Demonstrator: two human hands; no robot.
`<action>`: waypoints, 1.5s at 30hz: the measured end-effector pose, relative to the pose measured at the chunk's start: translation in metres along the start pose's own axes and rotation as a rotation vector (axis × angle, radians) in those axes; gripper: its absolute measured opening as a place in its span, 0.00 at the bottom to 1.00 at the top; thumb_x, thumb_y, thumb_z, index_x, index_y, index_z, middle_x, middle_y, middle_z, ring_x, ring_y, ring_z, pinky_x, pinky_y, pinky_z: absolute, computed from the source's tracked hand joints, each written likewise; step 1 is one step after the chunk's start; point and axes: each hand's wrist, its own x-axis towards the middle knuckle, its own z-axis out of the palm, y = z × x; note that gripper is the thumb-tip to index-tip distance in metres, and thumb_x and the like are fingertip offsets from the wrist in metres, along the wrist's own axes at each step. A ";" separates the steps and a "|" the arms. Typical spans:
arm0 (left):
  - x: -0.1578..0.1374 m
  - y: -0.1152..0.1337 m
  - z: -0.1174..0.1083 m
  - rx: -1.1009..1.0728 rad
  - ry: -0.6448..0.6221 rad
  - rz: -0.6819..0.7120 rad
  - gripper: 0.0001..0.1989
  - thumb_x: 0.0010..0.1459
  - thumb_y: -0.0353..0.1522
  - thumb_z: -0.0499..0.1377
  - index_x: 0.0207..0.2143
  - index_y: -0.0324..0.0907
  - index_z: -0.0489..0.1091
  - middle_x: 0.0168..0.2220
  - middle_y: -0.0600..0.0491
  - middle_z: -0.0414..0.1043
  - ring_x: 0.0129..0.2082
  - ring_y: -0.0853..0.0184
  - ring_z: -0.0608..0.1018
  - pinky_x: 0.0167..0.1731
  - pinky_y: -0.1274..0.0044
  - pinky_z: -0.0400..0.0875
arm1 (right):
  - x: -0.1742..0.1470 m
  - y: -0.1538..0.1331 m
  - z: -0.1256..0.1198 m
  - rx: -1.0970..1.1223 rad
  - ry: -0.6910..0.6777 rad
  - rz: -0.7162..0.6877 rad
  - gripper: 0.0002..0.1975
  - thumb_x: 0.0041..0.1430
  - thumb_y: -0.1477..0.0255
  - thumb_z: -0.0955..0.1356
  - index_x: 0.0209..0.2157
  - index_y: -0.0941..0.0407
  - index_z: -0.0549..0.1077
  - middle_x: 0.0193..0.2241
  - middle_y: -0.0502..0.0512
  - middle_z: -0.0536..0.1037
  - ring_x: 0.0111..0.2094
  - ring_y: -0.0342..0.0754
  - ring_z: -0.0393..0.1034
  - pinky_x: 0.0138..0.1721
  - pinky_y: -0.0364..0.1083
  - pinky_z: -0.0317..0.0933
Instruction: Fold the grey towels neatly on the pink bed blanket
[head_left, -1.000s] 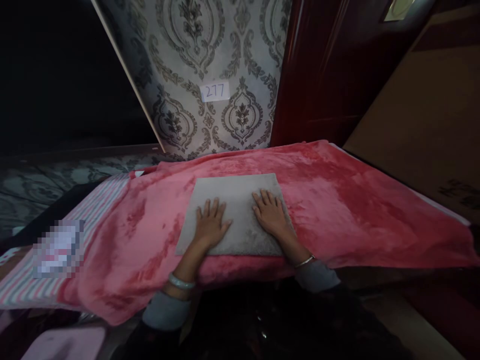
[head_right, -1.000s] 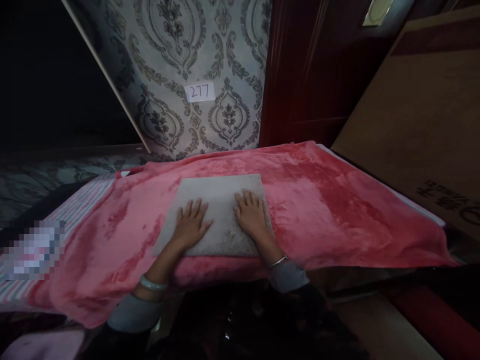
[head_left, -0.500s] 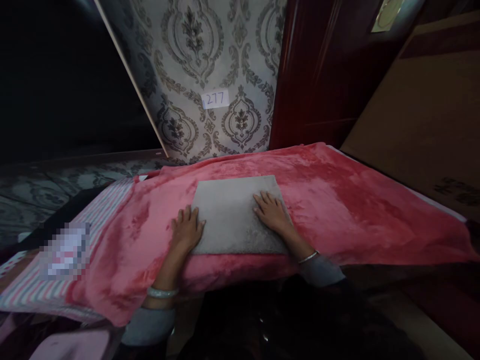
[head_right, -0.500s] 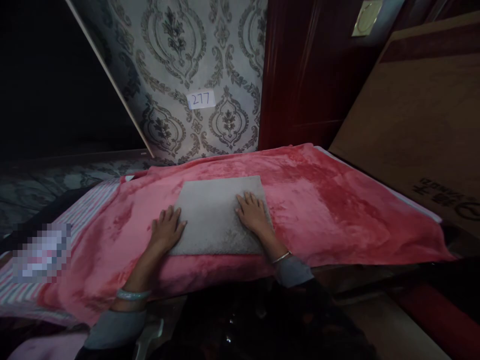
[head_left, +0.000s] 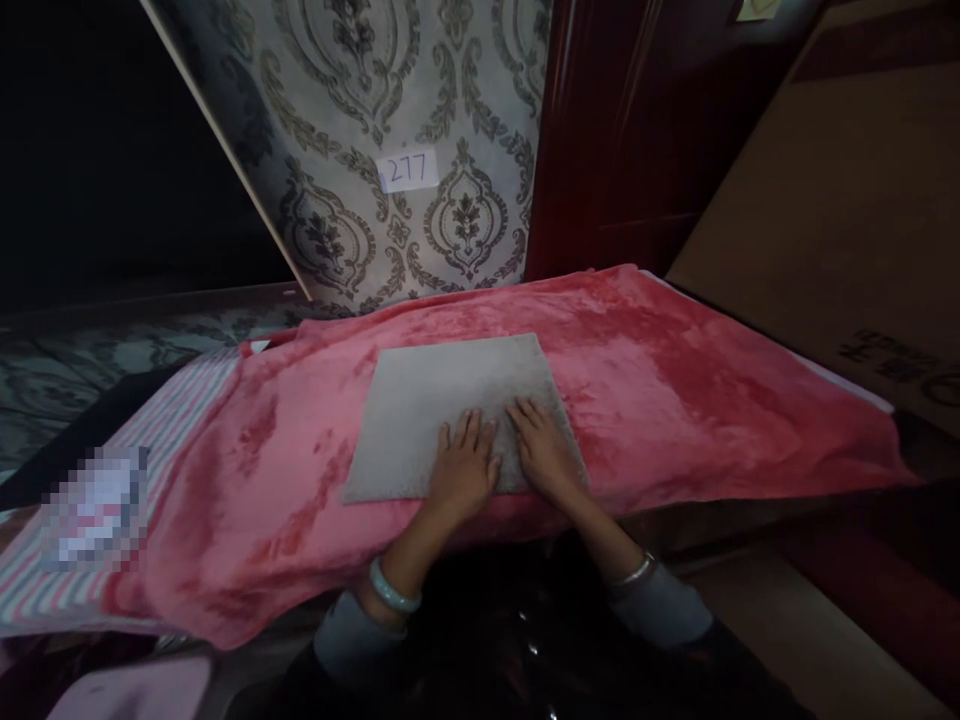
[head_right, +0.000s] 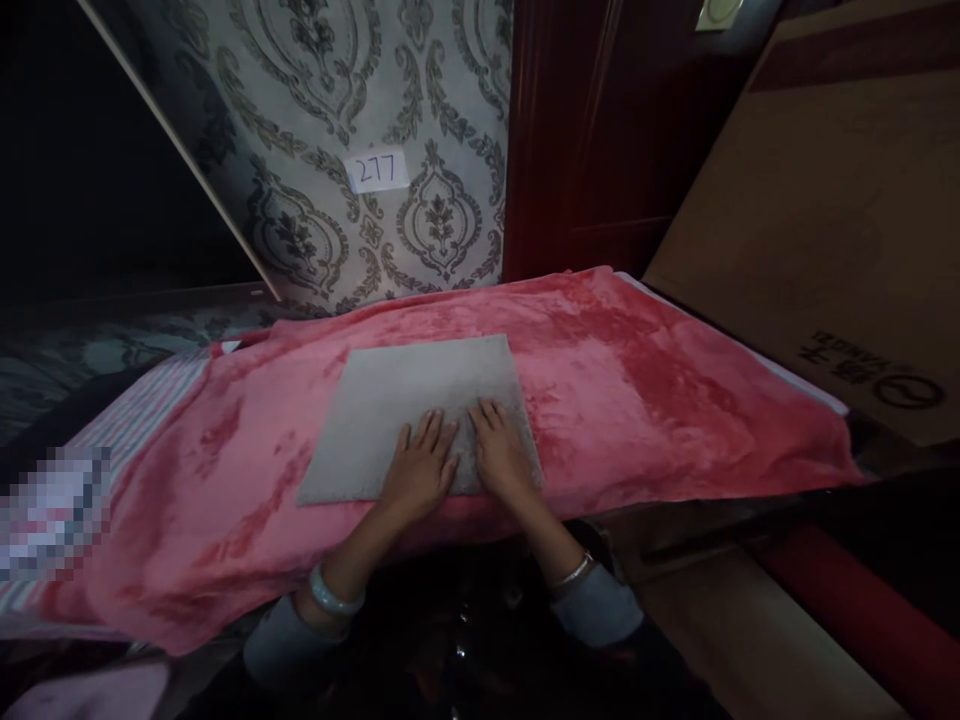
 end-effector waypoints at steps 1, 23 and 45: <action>-0.003 -0.004 -0.001 0.010 -0.003 -0.016 0.28 0.69 0.38 0.45 0.68 0.42 0.53 0.71 0.43 0.46 0.71 0.55 0.51 0.66 0.53 0.50 | 0.000 -0.002 -0.001 -0.015 -0.005 0.001 0.29 0.61 0.82 0.57 0.62 0.62 0.66 0.64 0.64 0.63 0.68 0.55 0.48 0.66 0.60 0.51; 0.029 -0.064 -0.054 -0.042 -0.187 -0.140 0.32 0.65 0.37 0.51 0.69 0.38 0.51 0.72 0.40 0.44 0.71 0.56 0.49 0.67 0.57 0.46 | 0.049 -0.021 -0.030 -0.184 -0.141 0.073 0.29 0.64 0.77 0.58 0.67 0.62 0.59 0.66 0.62 0.59 0.67 0.55 0.51 0.66 0.55 0.49; 0.034 -0.145 -0.023 0.039 -0.087 -0.455 0.31 0.68 0.43 0.43 0.70 0.42 0.50 0.71 0.42 0.45 0.70 0.50 0.51 0.62 0.52 0.54 | 0.051 -0.021 -0.013 -0.362 -0.231 0.144 0.27 0.69 0.71 0.58 0.68 0.58 0.57 0.69 0.58 0.52 0.69 0.56 0.44 0.67 0.60 0.40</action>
